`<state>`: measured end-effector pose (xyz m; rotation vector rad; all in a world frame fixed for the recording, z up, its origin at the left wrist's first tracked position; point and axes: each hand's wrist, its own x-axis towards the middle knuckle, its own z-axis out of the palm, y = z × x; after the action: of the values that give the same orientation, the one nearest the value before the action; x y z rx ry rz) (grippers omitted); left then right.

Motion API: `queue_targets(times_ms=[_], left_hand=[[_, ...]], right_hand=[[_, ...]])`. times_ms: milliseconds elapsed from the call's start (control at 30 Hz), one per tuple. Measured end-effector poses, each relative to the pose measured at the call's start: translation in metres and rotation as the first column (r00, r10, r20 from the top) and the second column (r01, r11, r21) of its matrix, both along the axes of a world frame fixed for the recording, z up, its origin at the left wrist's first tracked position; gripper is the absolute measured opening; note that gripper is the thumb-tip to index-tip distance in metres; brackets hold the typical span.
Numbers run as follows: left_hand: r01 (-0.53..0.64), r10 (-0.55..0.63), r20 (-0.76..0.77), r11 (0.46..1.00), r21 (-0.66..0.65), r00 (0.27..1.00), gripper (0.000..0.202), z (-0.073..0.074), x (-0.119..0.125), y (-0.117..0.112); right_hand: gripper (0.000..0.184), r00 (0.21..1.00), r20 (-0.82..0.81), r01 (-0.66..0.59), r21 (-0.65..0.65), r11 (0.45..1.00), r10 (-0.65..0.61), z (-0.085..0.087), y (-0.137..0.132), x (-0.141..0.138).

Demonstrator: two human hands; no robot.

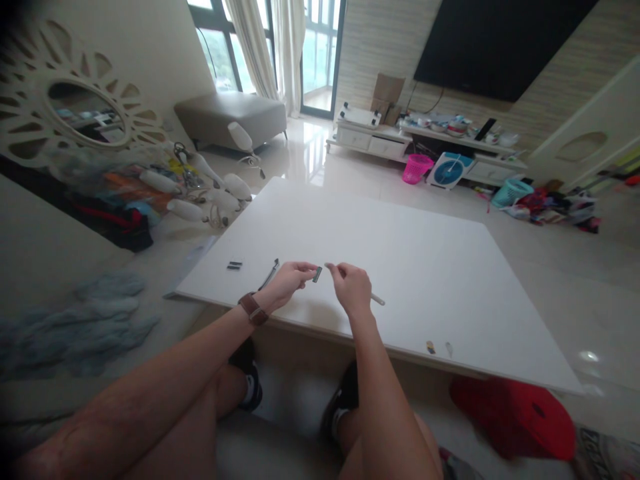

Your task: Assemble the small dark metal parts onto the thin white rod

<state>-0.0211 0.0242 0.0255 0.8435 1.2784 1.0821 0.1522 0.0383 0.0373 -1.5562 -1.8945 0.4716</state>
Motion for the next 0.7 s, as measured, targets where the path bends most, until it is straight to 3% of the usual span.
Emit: queue_targets(times_ms=[67,100,233,400,533,700], left_hand=[[0.000,0.000,-0.002,1.000,-0.001,1.000,0.018,-0.0010,0.0002,0.0002],[0.001,-0.001,0.002,1.000,0.000,1.000,0.019,-0.0016,0.0004,0.0003],[-0.015,0.015,0.020,1.000,0.011,1.000,0.019,-0.0036,0.0011,0.0012],[-0.046,0.046,0.009,0.999,0.007,0.999,0.020,-0.0032,0.0007,0.0015],[-0.032,0.031,0.023,0.999,0.024,0.999,0.020,-0.0021,0.0010,0.0007],[-0.057,0.056,0.034,0.998,0.018,0.998,0.019,-0.0013,0.0005,0.0007]], right_hand=[[0.049,0.995,-0.026,0.093,0.050,0.994,-0.092,0.0005,0.0001,-0.0003],[0.049,0.996,-0.049,0.073,0.051,0.996,-0.070,0.0007,0.0001,-0.0006],[0.049,0.988,-0.053,-0.150,-0.036,0.988,0.148,0.0007,-0.0015,-0.0024],[0.049,0.999,-0.001,0.046,0.039,0.998,-0.046,0.0005,-0.0015,-0.0025],[0.050,0.992,-0.035,-0.120,0.002,0.993,0.120,0.0008,-0.0018,-0.0035],[0.048,0.998,-0.013,0.061,0.065,0.996,-0.060,0.0017,-0.0018,-0.0026]])
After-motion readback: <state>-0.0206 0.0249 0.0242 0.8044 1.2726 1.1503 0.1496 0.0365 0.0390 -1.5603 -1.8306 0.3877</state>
